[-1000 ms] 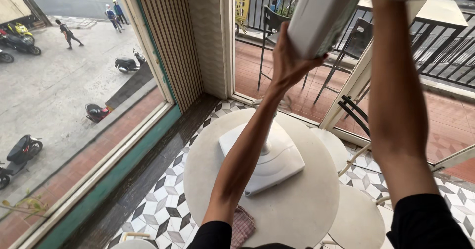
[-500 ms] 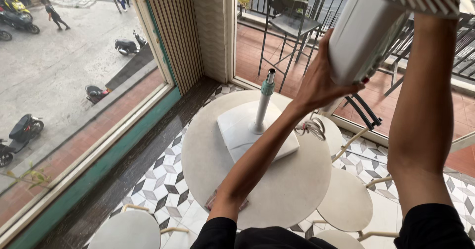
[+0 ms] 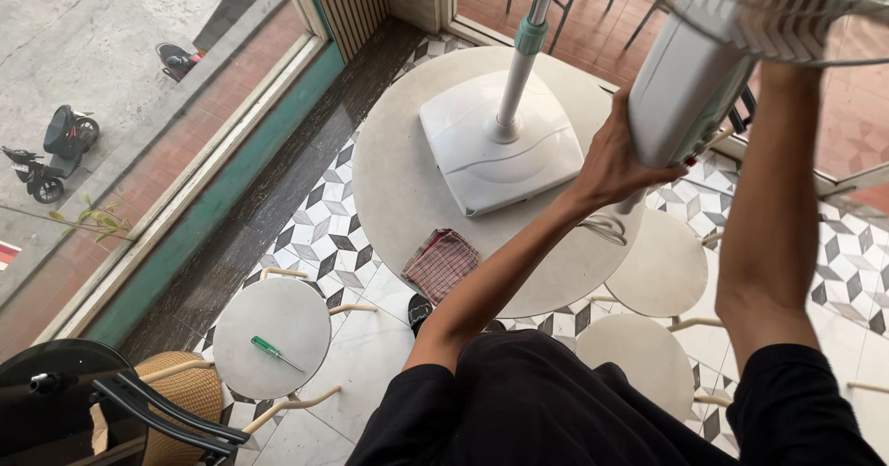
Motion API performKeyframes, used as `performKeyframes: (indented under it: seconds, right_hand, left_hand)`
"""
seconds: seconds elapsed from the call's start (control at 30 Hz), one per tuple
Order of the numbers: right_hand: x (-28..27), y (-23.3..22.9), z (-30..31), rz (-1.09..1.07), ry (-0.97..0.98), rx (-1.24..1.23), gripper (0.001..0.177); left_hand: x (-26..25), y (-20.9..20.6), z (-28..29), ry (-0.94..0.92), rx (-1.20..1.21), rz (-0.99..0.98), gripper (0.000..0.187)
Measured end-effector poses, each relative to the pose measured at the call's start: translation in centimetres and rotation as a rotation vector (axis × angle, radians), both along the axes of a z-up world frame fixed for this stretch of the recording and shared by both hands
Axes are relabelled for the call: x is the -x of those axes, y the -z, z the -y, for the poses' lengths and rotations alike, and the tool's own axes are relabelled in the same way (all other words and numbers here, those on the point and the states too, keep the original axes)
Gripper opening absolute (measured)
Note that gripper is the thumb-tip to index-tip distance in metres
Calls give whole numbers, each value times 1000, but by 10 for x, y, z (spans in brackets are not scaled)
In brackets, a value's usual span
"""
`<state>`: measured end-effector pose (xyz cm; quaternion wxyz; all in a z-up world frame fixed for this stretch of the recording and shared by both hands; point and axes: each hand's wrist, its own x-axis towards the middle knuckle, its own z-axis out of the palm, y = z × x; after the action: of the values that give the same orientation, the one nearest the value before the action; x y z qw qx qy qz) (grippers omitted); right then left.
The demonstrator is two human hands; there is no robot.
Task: The person disassembles a standing electric fan by removing the base, unscrewing the front cap, detaching the fan blades, and removing the front grille. They then use a screwdriver to loosen screws on the fan's motor housing.
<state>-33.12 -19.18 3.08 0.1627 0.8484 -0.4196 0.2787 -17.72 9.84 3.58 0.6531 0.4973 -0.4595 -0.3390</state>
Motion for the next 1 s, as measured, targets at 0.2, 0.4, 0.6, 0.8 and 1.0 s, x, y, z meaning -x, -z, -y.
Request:
performKeyframes:
  seconds: [0.2, 0.4, 0.6, 0.8, 1.0]
  right_hand:
    - [-2, 52, -32, 111, -2, -103, 43]
    - [12, 97, -105, 118, 35, -306, 49]
    - [17, 129, -139, 129, 47, -463, 54]
    - [31, 167, -157, 75, 79, -555, 60]
    - [39, 186, -172, 169, 309, -922, 73]
  left_hand:
    - [14, 41, -25, 66, -126, -22, 128]
    - [38, 92, -53, 142, -219, -57, 129]
    - [69, 144, -79, 236, -327, -130, 131]
    - [94, 191, -95, 290, -395, -163, 134]
    - [110, 221, -101, 357, -510, -215, 138]
